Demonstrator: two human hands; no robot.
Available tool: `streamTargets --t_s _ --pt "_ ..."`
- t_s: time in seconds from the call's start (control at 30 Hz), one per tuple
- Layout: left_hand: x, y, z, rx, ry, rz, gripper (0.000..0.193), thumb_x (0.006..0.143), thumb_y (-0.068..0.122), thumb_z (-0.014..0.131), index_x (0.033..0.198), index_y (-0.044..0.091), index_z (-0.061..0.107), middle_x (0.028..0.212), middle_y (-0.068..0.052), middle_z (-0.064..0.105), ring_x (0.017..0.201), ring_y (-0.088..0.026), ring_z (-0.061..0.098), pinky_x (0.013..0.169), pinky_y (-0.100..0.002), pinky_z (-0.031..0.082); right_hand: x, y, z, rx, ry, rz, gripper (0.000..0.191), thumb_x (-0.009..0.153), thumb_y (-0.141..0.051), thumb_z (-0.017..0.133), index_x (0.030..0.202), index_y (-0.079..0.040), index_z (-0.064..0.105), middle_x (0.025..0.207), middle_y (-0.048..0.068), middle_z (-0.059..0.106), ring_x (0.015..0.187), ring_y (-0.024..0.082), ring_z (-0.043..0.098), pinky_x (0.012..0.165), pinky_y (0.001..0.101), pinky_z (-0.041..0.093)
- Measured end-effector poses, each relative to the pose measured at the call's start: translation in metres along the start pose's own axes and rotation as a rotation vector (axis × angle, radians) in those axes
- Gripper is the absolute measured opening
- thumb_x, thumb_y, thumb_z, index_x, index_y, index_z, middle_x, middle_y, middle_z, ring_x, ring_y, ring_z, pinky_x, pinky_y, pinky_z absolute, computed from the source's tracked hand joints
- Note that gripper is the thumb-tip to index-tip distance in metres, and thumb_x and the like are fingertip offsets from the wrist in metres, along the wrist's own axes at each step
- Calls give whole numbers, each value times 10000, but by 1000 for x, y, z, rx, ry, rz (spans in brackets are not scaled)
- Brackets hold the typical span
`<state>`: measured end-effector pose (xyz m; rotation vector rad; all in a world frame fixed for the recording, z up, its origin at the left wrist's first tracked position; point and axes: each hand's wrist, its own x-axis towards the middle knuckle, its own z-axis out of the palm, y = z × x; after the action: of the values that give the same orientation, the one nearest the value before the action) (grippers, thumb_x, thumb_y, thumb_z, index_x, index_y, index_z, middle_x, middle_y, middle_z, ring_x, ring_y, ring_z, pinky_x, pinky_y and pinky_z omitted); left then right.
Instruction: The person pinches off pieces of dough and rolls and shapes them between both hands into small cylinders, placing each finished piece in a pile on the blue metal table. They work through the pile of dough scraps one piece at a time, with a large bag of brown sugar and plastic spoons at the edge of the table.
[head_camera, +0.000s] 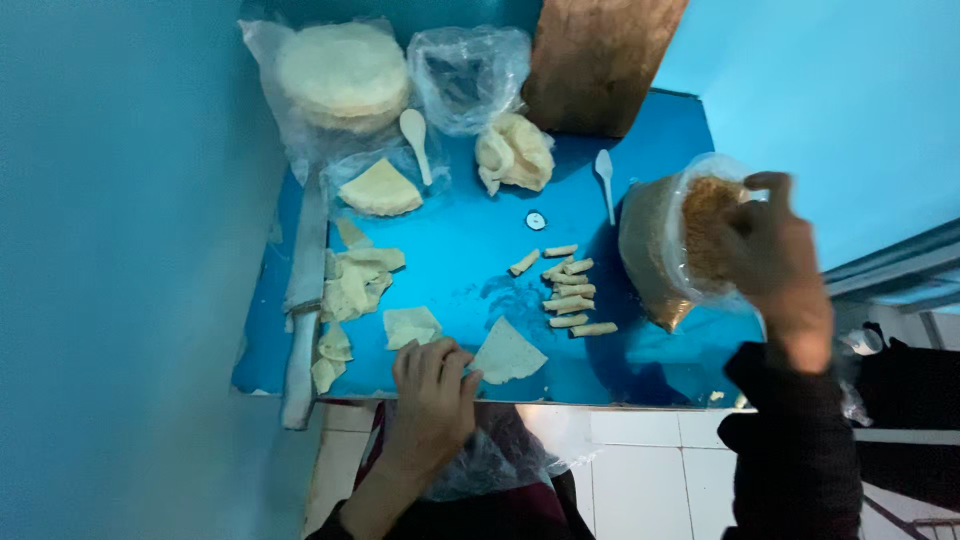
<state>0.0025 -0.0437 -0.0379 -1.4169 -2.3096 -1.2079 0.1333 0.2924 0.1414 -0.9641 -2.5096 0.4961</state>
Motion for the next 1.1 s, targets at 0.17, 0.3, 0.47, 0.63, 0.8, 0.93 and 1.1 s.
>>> streamTargets --t_s 0.17,0.3,0.47,0.63,0.8,0.93,1.1 --pt "9 11 -1 10 41 -64 227 940 211 711 1020 42 584 1116 -164 532 1107 -382 520 1053 -597 334 -51 -55 29 281 -60 -186 450 942 -13 678 1345 -63 485 1062 187 737 971 237 768 752 340 615" --pt "13 16 -2 34 28 -114 199 919 192 713 989 50 592 1117 -143 544 1116 -356 527 1073 -608 310 -96 -85 120 394 -470 -371 218 912 7 710 1074 -92 603 1295 167 689 932 272 770 756 362 592" --pt "17 18 -3 22 -12 -150 147 919 170 702 953 66 604 1084 -130 549 1071 -318 539 1057 -612 284 -124 -70 143 169 -323 -617 564 856 64 645 1402 -25 534 1083 160 733 935 314 714 772 399 587" --pt "17 19 -6 49 -8 -124 135 946 170 691 948 72 598 1040 -108 549 1038 -309 543 1069 -602 292 -136 -60 131 20 -131 -624 624 840 72 629 1441 -43 508 1157 209 707 976 338 692 809 431 580" --pt "19 21 -5 45 17 -79 123 948 182 685 936 91 603 972 -68 597 977 -279 596 1057 -617 291 -134 -62 130 95 -164 -373 660 880 -7 676 1482 30 408 993 180 690 914 375 665 761 471 540" --pt "16 26 -3 -127 -21 -73 142 974 143 682 1081 65 631 1029 -70 667 1017 -288 629 1055 -563 335 -128 -67 124 82 -310 -260 656 892 44 617 1494 -15 362 980 172 660 898 337 670 740 437 547" --pt "9 30 -2 -239 -104 -49 252 931 48 671 1182 41 647 1145 -93 695 1105 -272 640 1073 -574 323 -124 -73 117 313 -403 -208 675 925 83 561 1536 -27 296 1053 187 662 921 292 705 773 398 576"
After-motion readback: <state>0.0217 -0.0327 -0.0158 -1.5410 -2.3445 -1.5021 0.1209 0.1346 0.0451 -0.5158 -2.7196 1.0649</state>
